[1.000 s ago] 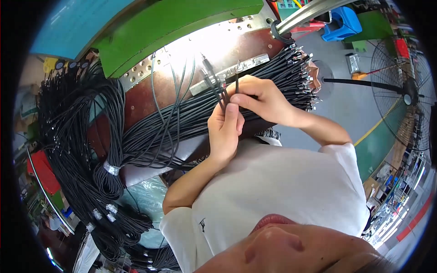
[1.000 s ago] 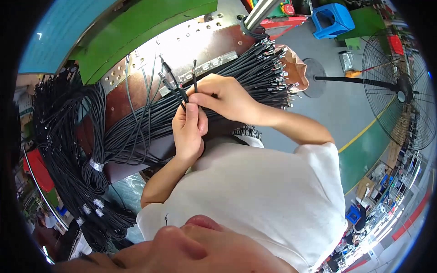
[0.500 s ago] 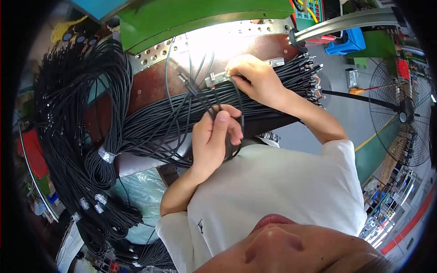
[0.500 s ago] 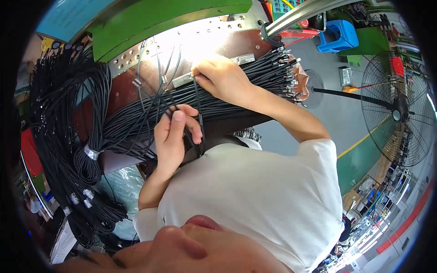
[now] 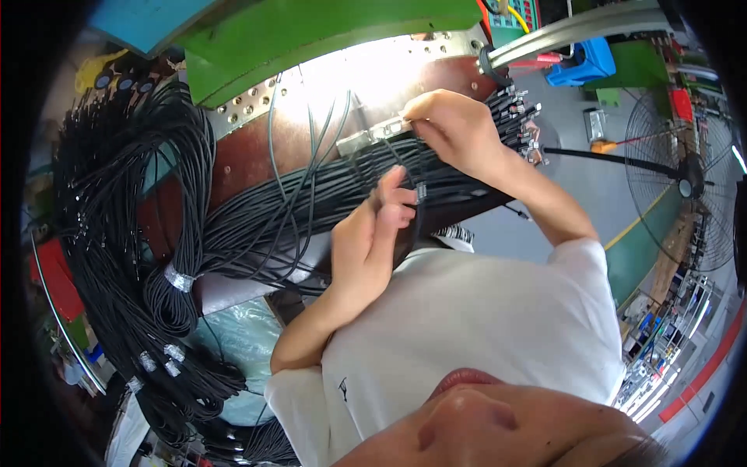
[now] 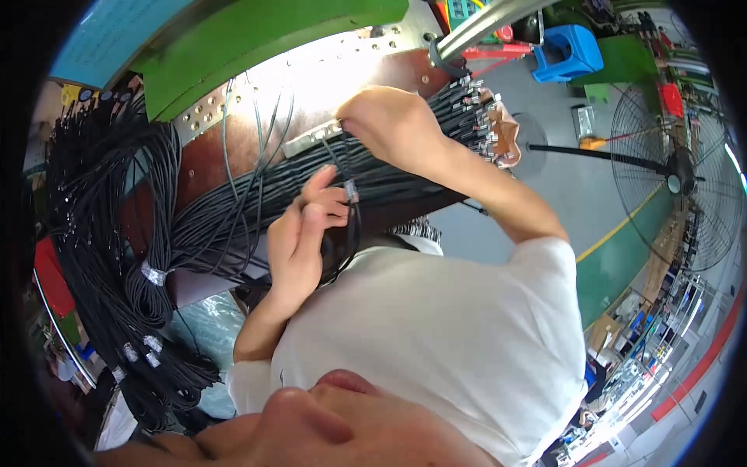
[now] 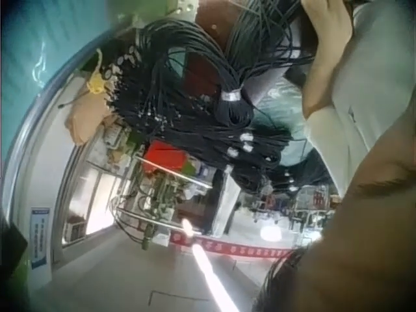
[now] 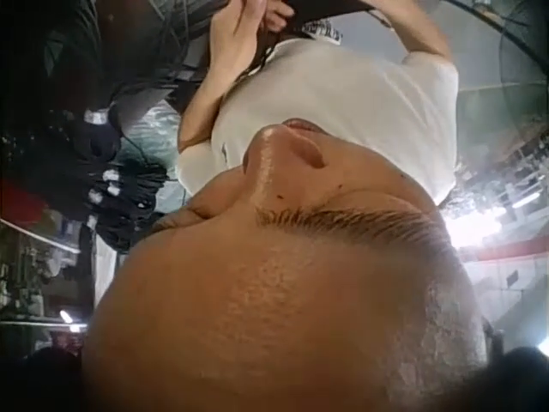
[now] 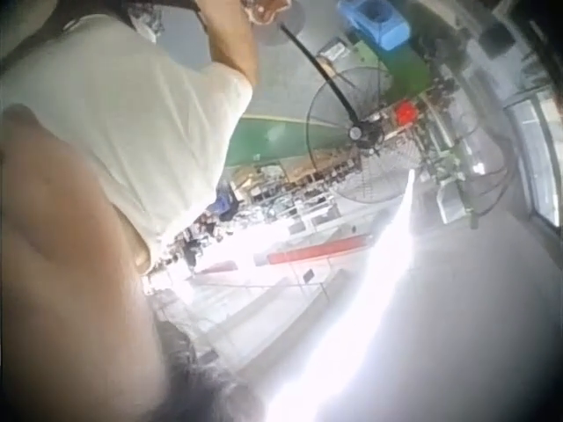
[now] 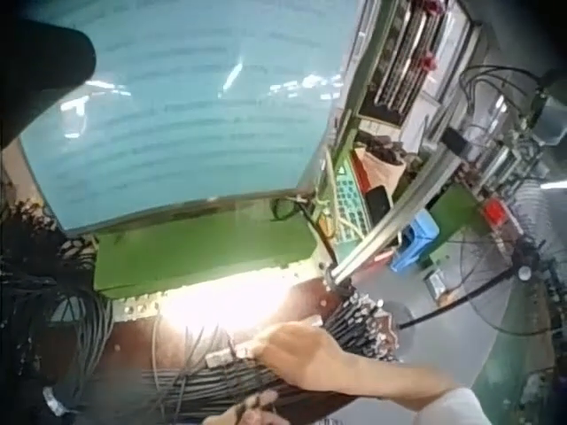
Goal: The person is assembling and connecting black cables into a testing or processing machine at a workbench.
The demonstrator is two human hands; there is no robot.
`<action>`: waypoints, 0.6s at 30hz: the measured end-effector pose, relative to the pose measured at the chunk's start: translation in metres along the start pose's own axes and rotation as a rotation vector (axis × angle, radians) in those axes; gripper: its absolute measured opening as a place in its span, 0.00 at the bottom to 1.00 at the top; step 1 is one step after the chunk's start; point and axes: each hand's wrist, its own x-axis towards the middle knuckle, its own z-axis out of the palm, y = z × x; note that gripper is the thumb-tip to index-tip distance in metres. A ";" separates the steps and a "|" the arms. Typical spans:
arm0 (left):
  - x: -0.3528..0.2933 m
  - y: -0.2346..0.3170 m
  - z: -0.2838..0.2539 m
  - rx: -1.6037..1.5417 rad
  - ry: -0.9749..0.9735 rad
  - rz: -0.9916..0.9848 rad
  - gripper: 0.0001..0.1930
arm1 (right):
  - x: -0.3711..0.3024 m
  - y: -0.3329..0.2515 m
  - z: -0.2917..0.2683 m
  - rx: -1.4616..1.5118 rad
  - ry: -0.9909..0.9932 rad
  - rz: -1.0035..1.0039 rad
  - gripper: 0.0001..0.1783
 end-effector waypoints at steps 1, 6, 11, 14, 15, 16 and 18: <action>-0.006 0.000 0.001 0.159 0.168 0.250 0.21 | -0.007 0.000 0.001 0.113 0.021 0.188 0.10; -0.002 0.016 -0.001 -0.223 -0.044 -0.077 0.20 | -0.003 0.006 0.014 0.148 0.017 0.154 0.08; 0.007 -0.001 0.011 -0.361 0.047 -0.153 0.14 | -0.004 0.007 0.013 0.231 -0.069 0.265 0.08; 0.006 -0.004 0.004 -0.376 -0.010 -0.180 0.13 | -0.007 0.003 0.013 0.189 -0.053 0.245 0.08; 0.006 -0.004 0.003 -0.397 -0.053 -0.221 0.13 | -0.008 0.003 0.013 0.156 -0.052 0.236 0.07; 0.007 0.000 0.006 -0.390 -0.025 -0.208 0.13 | -0.005 0.002 0.012 0.138 -0.034 0.192 0.07; 0.008 -0.001 0.006 -0.330 -0.015 -0.187 0.13 | -0.002 0.002 0.012 0.178 -0.041 0.219 0.07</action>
